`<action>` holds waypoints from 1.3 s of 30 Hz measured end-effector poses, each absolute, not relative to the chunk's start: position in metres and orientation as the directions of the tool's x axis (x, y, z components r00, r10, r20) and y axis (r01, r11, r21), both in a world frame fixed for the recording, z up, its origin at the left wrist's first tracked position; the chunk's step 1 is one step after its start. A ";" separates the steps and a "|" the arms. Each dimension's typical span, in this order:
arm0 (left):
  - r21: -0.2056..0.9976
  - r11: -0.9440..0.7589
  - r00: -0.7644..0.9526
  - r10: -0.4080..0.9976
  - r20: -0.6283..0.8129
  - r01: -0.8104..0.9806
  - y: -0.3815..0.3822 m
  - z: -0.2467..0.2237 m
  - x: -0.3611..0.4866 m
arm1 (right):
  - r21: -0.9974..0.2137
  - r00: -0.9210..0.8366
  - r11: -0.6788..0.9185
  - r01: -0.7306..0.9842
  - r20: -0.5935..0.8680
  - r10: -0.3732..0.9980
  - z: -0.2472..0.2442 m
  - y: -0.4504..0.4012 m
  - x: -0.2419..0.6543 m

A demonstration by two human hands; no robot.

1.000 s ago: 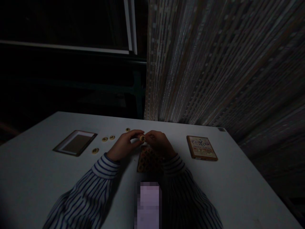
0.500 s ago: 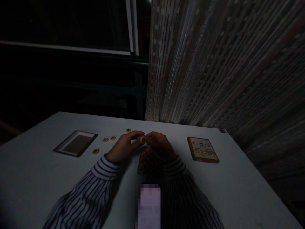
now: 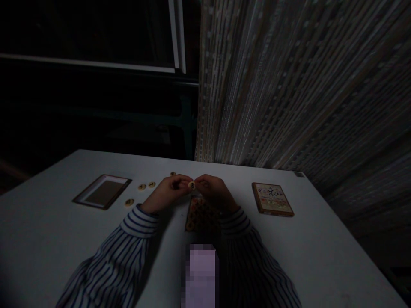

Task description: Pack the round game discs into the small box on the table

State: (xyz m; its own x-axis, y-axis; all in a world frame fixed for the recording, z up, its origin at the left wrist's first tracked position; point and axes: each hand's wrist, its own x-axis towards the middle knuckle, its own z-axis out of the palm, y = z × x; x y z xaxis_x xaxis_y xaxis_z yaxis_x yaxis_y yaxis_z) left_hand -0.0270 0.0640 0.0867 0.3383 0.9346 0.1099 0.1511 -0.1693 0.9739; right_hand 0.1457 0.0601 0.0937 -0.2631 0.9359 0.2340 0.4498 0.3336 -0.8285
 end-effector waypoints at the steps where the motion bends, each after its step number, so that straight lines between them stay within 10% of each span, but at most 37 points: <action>1: 0.973 -0.163 0.335 0.937 0.100 0.164 0.064 0.087 -0.027 | -0.821 -0.274 0.344 0.455 0.238 0.932 0.094 0.060 0.146; 16: 0.978 -0.112 0.338 0.940 0.047 0.175 0.067 0.081 -0.034 | -0.743 -0.380 0.423 0.519 0.242 0.893 0.094 0.057 0.148; 31: 0.983 -0.070 0.302 0.953 0.016 0.169 0.068 0.081 -0.034 | -0.350 -0.515 0.654 0.670 0.416 0.750 0.084 0.060 0.142; 39: 0.961 -0.097 0.338 0.941 0.004 0.260 0.072 0.073 -0.035 | -0.243 -0.531 0.581 0.777 0.243 0.812 0.081 0.060 0.139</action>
State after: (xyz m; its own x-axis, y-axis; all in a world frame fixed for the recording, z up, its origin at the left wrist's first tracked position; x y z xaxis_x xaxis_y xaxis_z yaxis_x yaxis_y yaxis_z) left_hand -0.0352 0.0716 0.0728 0.3382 0.9411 0.0036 0.2597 -0.0970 0.9608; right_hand 0.1393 0.0599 0.0814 -0.5311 0.8117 0.2430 0.7769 0.5810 -0.2426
